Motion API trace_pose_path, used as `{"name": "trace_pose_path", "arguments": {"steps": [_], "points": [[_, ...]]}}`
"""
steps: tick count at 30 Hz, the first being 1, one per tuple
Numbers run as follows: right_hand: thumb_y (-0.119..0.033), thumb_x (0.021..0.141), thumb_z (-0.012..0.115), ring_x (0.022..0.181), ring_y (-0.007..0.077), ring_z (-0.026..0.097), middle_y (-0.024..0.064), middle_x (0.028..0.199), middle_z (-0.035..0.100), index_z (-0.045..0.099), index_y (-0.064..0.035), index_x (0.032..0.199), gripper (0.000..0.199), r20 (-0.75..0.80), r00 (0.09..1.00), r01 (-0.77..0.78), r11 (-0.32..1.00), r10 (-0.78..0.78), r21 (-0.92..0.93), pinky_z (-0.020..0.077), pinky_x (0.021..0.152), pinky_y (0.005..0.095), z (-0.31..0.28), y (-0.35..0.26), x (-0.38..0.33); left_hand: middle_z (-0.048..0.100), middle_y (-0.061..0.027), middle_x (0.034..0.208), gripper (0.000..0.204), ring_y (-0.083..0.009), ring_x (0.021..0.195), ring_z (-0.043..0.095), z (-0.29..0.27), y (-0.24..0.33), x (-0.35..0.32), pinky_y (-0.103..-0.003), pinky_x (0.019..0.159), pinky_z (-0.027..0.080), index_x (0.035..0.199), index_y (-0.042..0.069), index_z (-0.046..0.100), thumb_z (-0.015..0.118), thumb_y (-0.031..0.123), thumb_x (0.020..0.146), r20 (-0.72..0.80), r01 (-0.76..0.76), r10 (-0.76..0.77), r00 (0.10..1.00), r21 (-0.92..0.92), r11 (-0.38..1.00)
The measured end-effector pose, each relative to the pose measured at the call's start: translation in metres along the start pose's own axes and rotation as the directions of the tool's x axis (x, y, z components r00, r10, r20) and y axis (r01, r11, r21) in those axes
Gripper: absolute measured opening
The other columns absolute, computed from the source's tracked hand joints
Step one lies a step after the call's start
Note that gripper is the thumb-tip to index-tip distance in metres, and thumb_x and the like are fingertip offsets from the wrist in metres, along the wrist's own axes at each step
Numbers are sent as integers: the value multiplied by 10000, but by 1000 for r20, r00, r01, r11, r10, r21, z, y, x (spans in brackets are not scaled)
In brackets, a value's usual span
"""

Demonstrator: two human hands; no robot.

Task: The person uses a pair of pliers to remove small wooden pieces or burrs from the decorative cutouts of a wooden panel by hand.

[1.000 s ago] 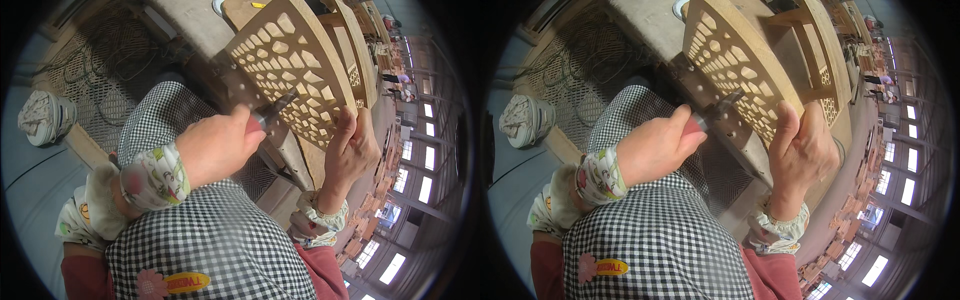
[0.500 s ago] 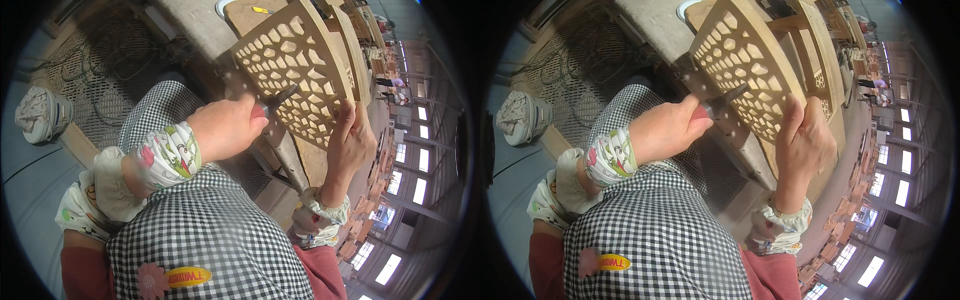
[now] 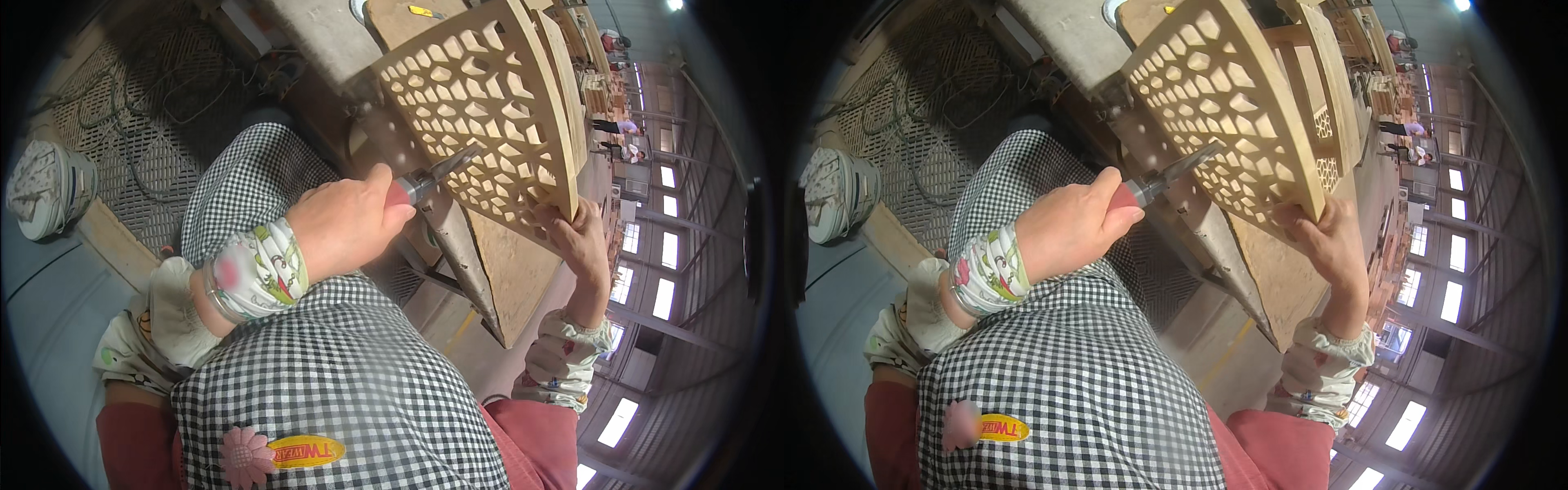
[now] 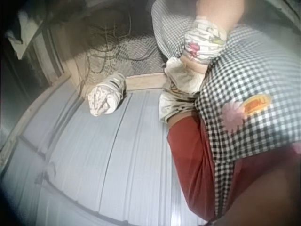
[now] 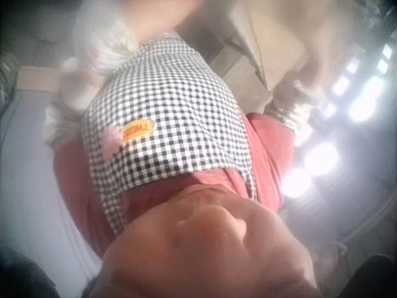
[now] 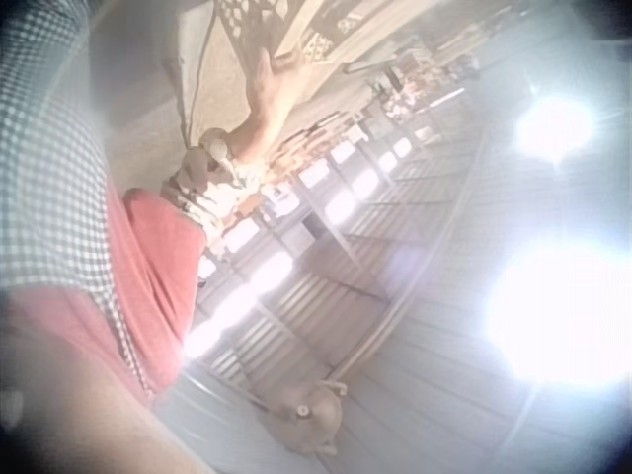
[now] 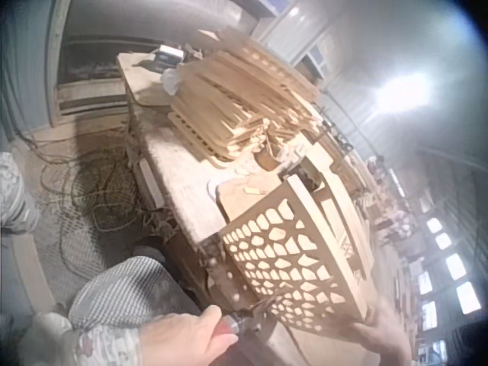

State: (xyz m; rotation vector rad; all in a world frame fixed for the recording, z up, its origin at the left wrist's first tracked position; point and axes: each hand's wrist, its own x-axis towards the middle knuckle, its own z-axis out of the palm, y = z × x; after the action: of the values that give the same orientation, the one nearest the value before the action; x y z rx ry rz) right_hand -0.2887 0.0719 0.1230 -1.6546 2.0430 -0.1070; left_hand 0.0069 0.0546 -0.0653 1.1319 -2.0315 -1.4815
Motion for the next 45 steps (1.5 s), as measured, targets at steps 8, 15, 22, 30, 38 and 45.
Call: {"name": "trace_pose_path", "arguments": {"steps": [8,15,22,30,38,45], "points": [[-169,911,744,750,105,671,100,826,754,771,47,1109,294,-2,998,69,997,-69,-21,528,696,285,6,-7,-4,740,-295,867,433,-486,802,735,2,15,21,-552,717,597,1204,-45,528,591,365,1078,39,17,-19,999,61,998],[-147,892,740,735,105,666,79,800,746,776,48,1106,292,-2,997,77,997,-77,31,522,680,284,2,-2,-3,744,-299,910,446,-488,818,736,-4,18,20,-536,740,605,1249,-56,525,573,355,1081,90,54,-58,994,54,997],[-133,862,722,710,103,655,58,775,730,781,38,1086,288,13,997,79,996,-79,-32,515,666,281,0,1,2,744,-311,937,449,-500,855,733,-1,12,33,-538,772,603,1242,-60,528,569,358,1083,103,59,-53,993,-58,997],[-120,855,708,695,92,647,48,762,722,785,37,1058,268,-12,997,74,997,-74,18,496,640,265,0,6,8,734,-329,942,448,-509,878,728,1,14,37,-545,787,590,1220,-60,531,573,365,1085,93,73,-70,993,-21,997],[-112,868,686,582,81,582,21,706,698,793,25,979,206,21,1000,6,999,-7,52,434,533,276,-10,14,16,726,-253,789,402,-457,712,722,-8,-1,-2,-529,619,568,1141,-30,510,626,347,1062,7,40,-41,999,111,993],[-103,874,665,601,88,605,49,715,709,768,40,1008,221,-26,999,48,997,-47,65,463,552,272,-3,6,15,729,-171,761,381,-360,663,746,-2,2,15,-448,573,607,1127,22,524,699,346,1026,-265,-2,160,951,512,859]]}}
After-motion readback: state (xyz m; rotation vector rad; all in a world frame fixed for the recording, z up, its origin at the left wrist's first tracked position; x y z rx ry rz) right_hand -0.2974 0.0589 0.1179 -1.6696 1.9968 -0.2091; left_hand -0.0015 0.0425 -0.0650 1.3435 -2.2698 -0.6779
